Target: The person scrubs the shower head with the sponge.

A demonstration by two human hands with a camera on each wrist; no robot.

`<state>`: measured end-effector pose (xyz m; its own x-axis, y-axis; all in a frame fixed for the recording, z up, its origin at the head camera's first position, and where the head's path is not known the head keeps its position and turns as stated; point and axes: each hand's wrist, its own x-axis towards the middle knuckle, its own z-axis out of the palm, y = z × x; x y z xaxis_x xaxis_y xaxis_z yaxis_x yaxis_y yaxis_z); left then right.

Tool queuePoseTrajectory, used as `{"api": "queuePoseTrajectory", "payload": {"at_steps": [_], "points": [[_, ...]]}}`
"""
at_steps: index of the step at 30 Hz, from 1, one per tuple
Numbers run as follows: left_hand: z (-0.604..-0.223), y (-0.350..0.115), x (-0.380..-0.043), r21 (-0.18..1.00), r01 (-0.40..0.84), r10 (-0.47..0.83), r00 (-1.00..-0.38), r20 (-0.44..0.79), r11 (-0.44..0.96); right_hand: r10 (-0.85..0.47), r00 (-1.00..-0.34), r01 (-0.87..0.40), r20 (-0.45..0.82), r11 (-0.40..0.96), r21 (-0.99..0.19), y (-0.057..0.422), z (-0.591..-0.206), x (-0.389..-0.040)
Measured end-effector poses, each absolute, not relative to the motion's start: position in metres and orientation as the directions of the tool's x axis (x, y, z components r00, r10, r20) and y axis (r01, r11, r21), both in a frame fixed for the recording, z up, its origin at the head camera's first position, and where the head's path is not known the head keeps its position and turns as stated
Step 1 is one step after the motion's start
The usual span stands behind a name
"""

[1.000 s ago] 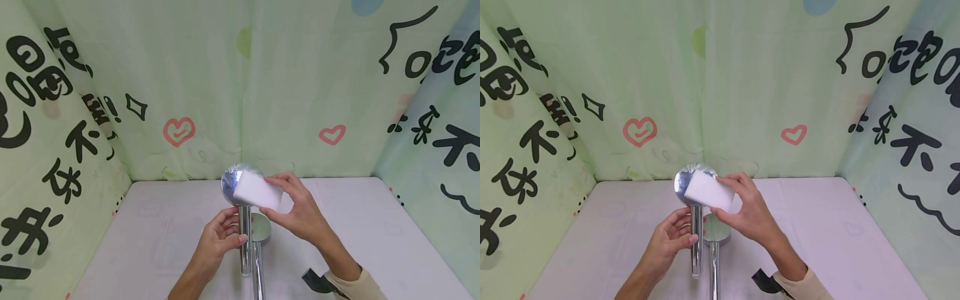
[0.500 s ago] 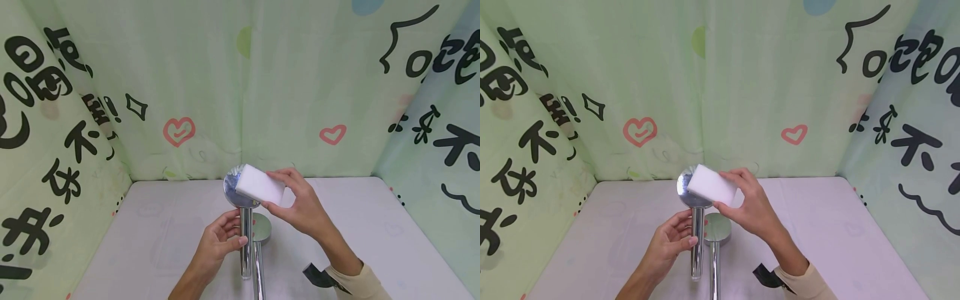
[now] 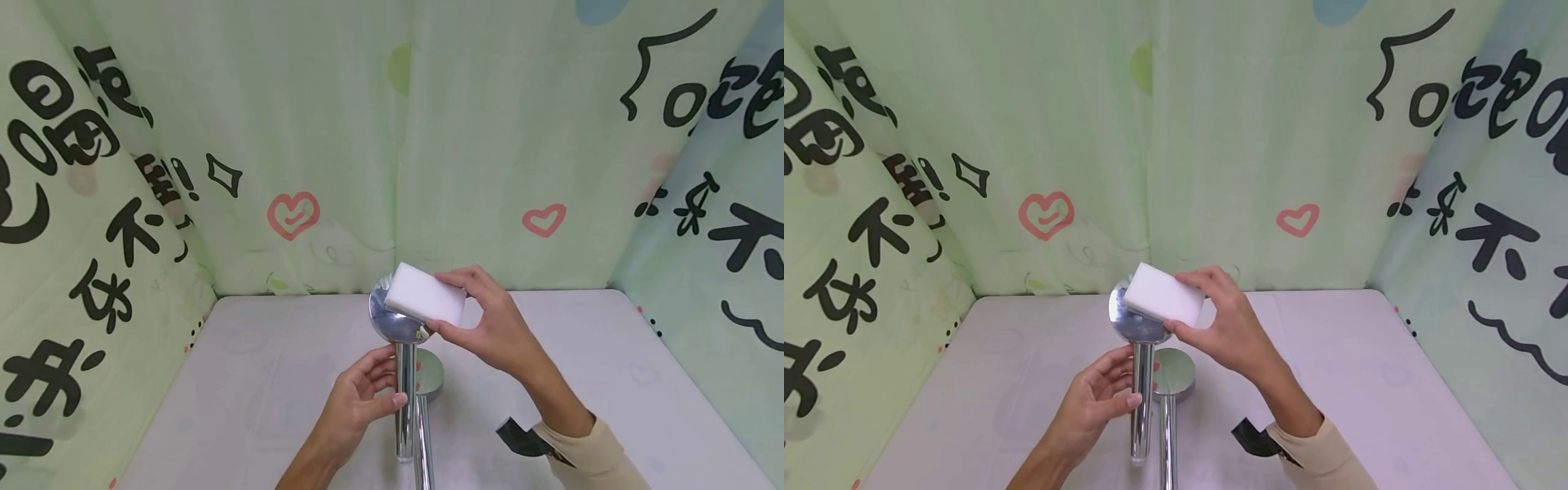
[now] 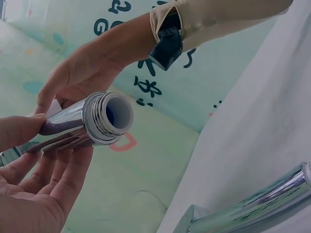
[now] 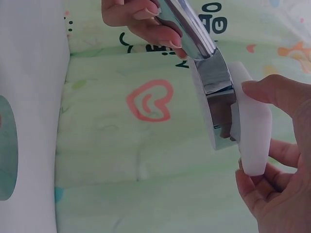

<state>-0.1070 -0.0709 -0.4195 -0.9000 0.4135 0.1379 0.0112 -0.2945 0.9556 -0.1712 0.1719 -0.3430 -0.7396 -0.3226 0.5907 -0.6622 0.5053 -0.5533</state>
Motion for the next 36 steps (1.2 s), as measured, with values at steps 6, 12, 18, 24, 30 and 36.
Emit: {"api": "queuePoseTrajectory", "payload": {"at_steps": [6,12,18,24,30,36], "points": [[-0.419,-0.071,-0.107,0.955,0.033,0.428,-0.889,0.164,-0.296,-0.315,-0.748,-0.653,0.584,0.508,-0.562,0.172,-0.339,-0.175],[-0.42,-0.071,-0.106,0.952,0.03,0.443,-0.88,0.17,-0.305,-0.303,-0.756,-0.642,0.58,0.515,-0.568,0.172,-0.337,-0.177],[-0.42,-0.07,-0.107,0.95,0.052,0.438,-0.879,0.189,-0.307,-0.323,-0.755,-0.647,0.571,0.507,-0.569,0.173,-0.336,-0.175],[-0.42,-0.069,-0.109,0.946,0.06,0.424,-0.884,0.199,-0.319,-0.353,-0.748,-0.658,0.561,0.503,-0.561,0.173,-0.335,-0.171],[-0.419,-0.069,-0.111,0.946,0.054,0.41,-0.892,0.19,-0.32,-0.364,-0.748,-0.66,0.555,0.494,-0.566,0.173,-0.336,-0.168],[-0.418,-0.069,-0.112,0.942,0.049,0.403,-0.896,0.188,-0.332,-0.374,-0.748,-0.661,0.549,0.498,-0.561,0.171,-0.339,-0.166]]}}
